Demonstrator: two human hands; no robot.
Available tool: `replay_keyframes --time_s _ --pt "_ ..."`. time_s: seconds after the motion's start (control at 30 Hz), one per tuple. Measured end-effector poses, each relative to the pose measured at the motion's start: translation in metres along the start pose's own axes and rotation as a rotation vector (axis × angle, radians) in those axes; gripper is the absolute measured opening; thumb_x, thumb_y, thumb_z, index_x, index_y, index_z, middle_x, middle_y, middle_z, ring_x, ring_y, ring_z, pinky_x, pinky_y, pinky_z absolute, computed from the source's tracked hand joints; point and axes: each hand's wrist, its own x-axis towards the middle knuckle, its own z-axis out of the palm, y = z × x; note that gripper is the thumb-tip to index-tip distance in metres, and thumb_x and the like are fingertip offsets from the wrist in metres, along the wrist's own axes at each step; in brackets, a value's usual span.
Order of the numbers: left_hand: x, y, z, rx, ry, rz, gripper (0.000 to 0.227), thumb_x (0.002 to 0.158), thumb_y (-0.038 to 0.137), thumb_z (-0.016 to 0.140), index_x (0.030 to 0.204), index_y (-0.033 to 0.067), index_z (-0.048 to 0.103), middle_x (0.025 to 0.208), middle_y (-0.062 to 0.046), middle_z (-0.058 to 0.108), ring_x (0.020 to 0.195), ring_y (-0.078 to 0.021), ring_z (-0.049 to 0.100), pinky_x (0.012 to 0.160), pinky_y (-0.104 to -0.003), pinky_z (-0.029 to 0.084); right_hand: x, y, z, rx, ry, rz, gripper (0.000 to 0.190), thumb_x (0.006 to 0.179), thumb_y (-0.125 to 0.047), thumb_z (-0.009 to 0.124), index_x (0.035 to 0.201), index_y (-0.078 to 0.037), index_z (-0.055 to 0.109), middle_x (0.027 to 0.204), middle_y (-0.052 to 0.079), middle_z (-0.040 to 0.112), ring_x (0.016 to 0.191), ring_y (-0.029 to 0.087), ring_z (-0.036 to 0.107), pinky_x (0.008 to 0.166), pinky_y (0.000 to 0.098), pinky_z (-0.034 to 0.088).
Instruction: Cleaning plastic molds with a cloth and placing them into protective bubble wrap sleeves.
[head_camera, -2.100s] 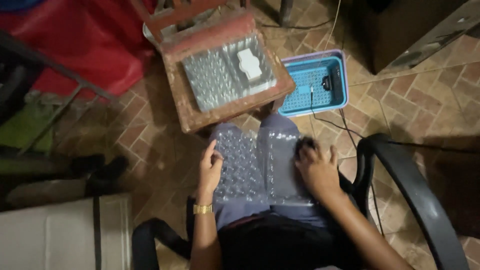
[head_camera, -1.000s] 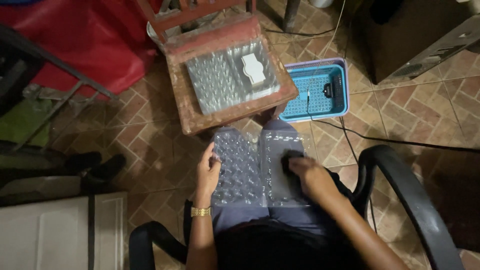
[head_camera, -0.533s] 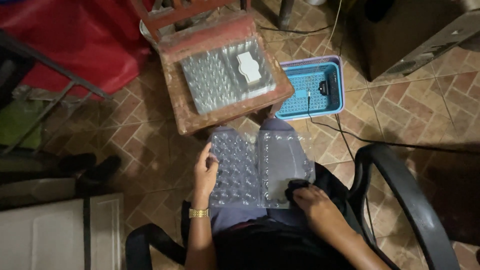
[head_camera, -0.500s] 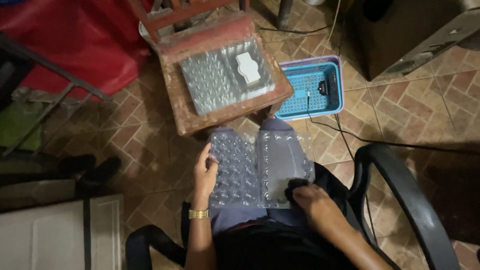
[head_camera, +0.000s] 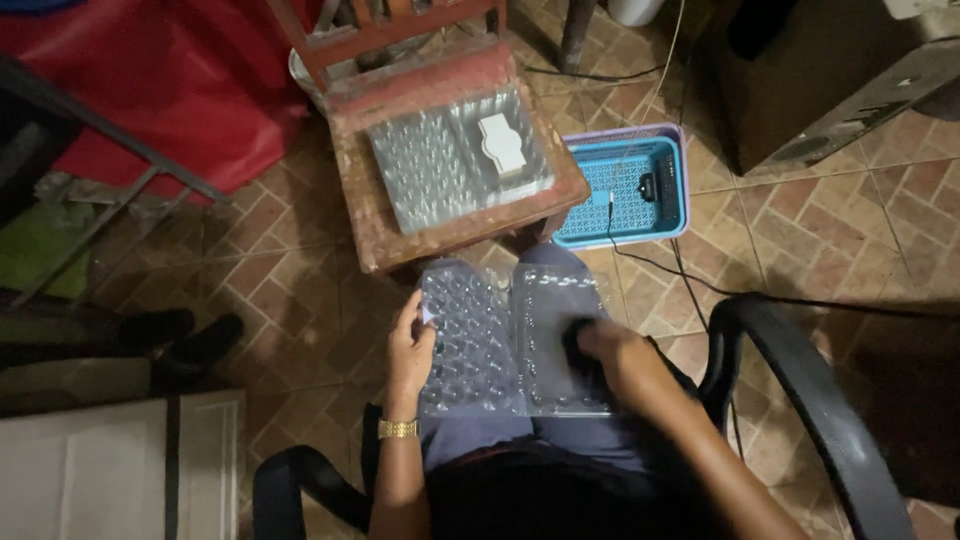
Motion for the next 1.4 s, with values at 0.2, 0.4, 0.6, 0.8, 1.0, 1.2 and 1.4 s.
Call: replay_keyframes --time_s 0.2,0.4,0.6,0.8,1.0,1.2,1.4 --pt "0.005 0.007 -0.002 -0.048 -0.114 -0.08 0.056 0.091 0.008 0.056 0.147 0.0175 0.056 0.1 0.002 0.058 0.089 -0.0124 0.058 0.09 -0.028 0.049 -0.068 0.051 0.05 -0.055 -0.055 -0.294 0.042 0.079 -0.002 0.059 0.117 -0.007 0.074 0.124 0.008 0.071 0.116 0.027 0.064 0.105 0.0336 0.045" --pt "0.006 -0.017 0.005 -0.041 -0.025 0.049 0.064 0.081 0.005 0.062 0.143 0.0168 0.06 0.095 -0.011 0.067 0.09 -0.026 0.066 0.085 -0.037 0.055 0.001 0.043 0.042 -0.21 0.069 -0.247 0.039 0.09 -0.004 0.046 0.112 -0.011 0.077 0.116 0.015 0.075 0.112 0.036 0.068 0.095 0.0429 0.054" --pt "0.002 0.002 -0.003 -0.004 -0.033 -0.034 0.062 0.084 0.01 0.062 0.145 0.021 0.058 0.109 -0.012 0.068 0.102 -0.0271 0.066 0.091 -0.038 0.054 0.066 0.062 0.025 -0.256 0.136 -0.224 0.044 0.092 -0.001 0.044 0.12 -0.011 0.076 0.128 0.013 0.071 0.117 0.037 0.067 0.099 0.0432 0.054" --pt "0.001 -0.01 0.004 -0.016 -0.015 -0.025 0.061 0.084 0.009 0.063 0.144 0.0213 0.061 0.103 -0.009 0.067 0.095 -0.0239 0.065 0.088 -0.036 0.053 -0.028 0.059 0.047 -0.382 0.086 -0.243 0.036 0.092 -0.01 0.048 0.112 -0.019 0.077 0.118 0.004 0.072 0.117 0.029 0.065 0.103 0.0415 0.048" --pt "0.005 -0.014 0.005 -0.012 -0.054 -0.045 0.061 0.086 0.011 0.062 0.146 0.0237 0.059 0.105 -0.006 0.066 0.097 -0.0221 0.065 0.091 -0.036 0.053 -0.054 0.079 0.072 -0.432 0.045 -0.241 0.032 0.085 -0.032 0.062 0.112 -0.018 0.073 0.125 -0.002 0.065 0.125 0.023 0.058 0.118 0.0476 0.032" --pt "0.002 -0.003 -0.001 -0.003 -0.054 -0.071 0.062 0.087 0.01 0.06 0.148 0.0228 0.057 0.107 -0.011 0.067 0.094 -0.0265 0.065 0.088 -0.04 0.054 0.032 0.053 0.04 -0.481 0.161 -0.24 0.035 0.09 -0.009 0.052 0.113 -0.016 0.076 0.118 0.003 0.069 0.12 0.026 0.062 0.112 0.0462 0.039" --pt "0.004 -0.022 0.006 -0.019 -0.008 -0.052 0.063 0.084 0.01 0.064 0.146 0.023 0.059 0.111 -0.016 0.067 0.103 -0.0319 0.067 0.09 -0.041 0.054 0.014 0.059 0.043 -0.462 0.086 -0.201 0.04 0.087 -0.008 0.048 0.113 -0.019 0.077 0.119 0.004 0.069 0.124 0.028 0.059 0.11 0.0491 0.039"
